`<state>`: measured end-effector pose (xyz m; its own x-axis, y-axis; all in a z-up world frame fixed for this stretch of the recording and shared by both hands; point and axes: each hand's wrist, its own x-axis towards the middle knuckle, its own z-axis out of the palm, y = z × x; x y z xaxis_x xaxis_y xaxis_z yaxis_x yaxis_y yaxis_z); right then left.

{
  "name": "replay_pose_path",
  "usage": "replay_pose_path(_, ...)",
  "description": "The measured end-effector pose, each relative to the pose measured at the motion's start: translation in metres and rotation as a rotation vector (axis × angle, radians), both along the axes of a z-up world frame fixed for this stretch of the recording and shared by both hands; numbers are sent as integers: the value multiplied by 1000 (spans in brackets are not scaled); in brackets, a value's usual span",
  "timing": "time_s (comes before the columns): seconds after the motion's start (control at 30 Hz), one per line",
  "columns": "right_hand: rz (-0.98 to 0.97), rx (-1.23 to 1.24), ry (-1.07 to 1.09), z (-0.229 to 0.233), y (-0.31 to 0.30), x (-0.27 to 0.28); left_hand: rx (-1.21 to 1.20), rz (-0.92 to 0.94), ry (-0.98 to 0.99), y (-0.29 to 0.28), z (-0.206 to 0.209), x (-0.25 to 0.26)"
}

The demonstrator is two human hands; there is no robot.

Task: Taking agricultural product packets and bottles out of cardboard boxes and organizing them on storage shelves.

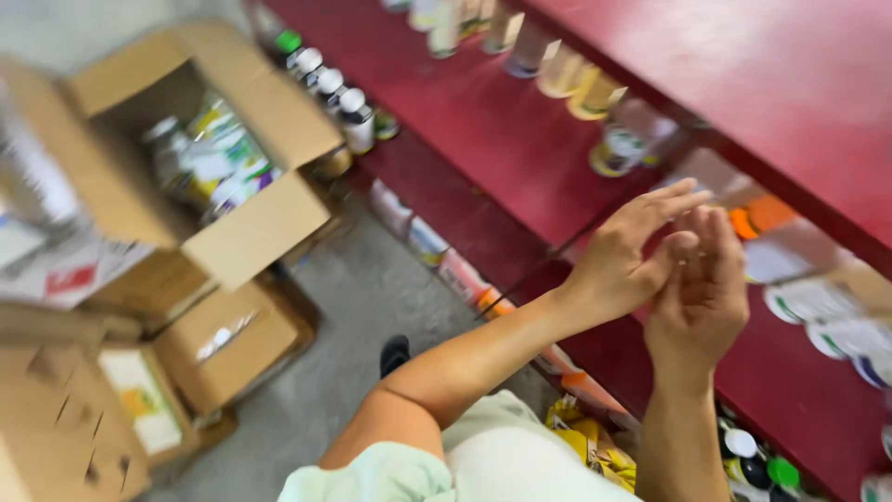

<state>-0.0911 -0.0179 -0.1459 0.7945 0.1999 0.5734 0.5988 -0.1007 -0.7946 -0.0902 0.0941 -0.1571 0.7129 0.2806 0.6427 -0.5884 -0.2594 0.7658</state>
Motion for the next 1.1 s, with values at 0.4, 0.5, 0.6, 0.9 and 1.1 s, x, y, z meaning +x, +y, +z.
replay_pose_path(0.4,365,-19,-4,-28,166,-2,-36,232,102,165,-26,-48)
replay_pose_path(0.5,431,-19,14,-35,215,-11,-31,321,92,211,-33,-65)
replay_pose_path(0.6,492,-19,64,-36,262,-24,-8,391,133,253,-36,-86)
replay_pose_path(0.9,620,-90,141,-50,396,-71,-106,563,135,369,-56,-151)
replay_pose_path(1.1,797,-179,150,-63,466,-94,-158,734,169,427,-90,-181)
